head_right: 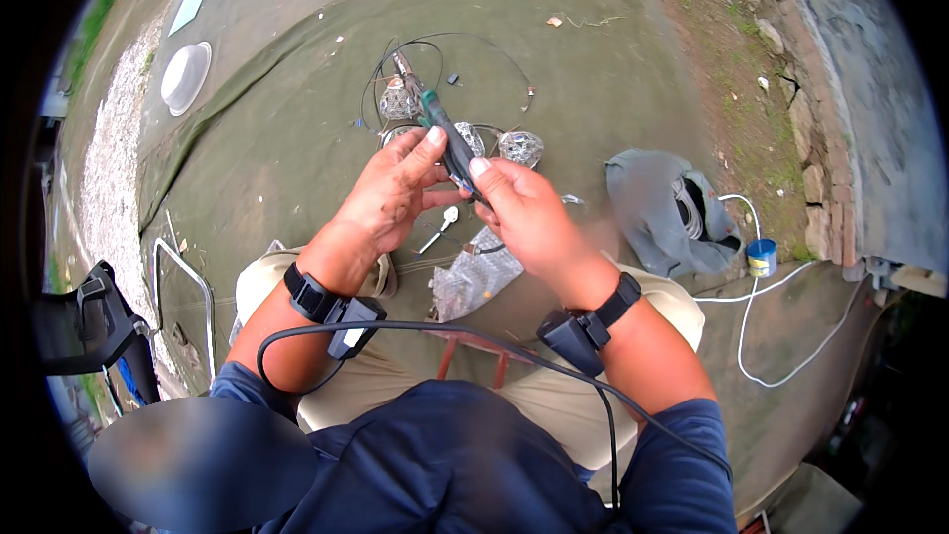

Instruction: The person strips the insulation from a black wire using pliers, then twists the exposed copper strands. They insert the wire into a white connector and secure it with red electrical tape. The person works on a green tarp outdoors with several decorative light fixtures nearby.

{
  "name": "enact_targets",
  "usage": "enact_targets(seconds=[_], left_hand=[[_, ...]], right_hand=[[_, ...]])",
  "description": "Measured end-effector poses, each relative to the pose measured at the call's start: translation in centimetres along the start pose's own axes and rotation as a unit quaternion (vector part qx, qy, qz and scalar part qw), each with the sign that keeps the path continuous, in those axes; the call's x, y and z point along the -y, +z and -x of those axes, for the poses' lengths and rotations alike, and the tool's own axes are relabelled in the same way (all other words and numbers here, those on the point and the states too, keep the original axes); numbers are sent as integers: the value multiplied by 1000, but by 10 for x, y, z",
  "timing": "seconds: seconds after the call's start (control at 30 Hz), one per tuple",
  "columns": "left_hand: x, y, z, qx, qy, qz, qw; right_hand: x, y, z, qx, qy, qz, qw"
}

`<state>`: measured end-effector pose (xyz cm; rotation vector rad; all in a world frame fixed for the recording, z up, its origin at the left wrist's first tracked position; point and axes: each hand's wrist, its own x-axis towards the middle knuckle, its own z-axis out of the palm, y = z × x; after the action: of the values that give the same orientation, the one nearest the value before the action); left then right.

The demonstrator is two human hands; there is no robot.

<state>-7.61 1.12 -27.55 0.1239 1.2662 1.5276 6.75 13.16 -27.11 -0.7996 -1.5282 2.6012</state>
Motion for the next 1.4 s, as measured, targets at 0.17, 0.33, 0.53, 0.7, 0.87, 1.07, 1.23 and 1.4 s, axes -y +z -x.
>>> enact_targets(seconds=[0.17, 0.33, 0.53, 0.7, 0.87, 1.07, 1.23, 1.4], left_hand=[[1, 8, 10, -2, -24, 6, 1000], [-4, -5, 11, -2, 15, 72, 997], [-5, 6, 21, 132, -6, 95, 987], [4, 11, 27, 233, -10, 50, 971], [4, 15, 29, 259, -43, 31, 964], [9, 16, 29, 251, -66, 28, 965], [14, 20, 28, 228, -62, 5, 972], [15, 20, 27, 224, -58, -30, 972]], right_hand=[[-9, 7, -1, 29, -71, 136, 988], [7, -14, 3, 42, -74, 121, 989], [29, -22, -2, -9, -170, 96, 981], [29, -24, -7, -31, -109, 71, 991], [28, -26, -6, -1, -112, 47, 993], [19, -27, -8, 4, -60, 20, 998], [16, -27, -10, 1, -60, -2, 998], [21, -20, -8, 0, -78, -35, 996]])
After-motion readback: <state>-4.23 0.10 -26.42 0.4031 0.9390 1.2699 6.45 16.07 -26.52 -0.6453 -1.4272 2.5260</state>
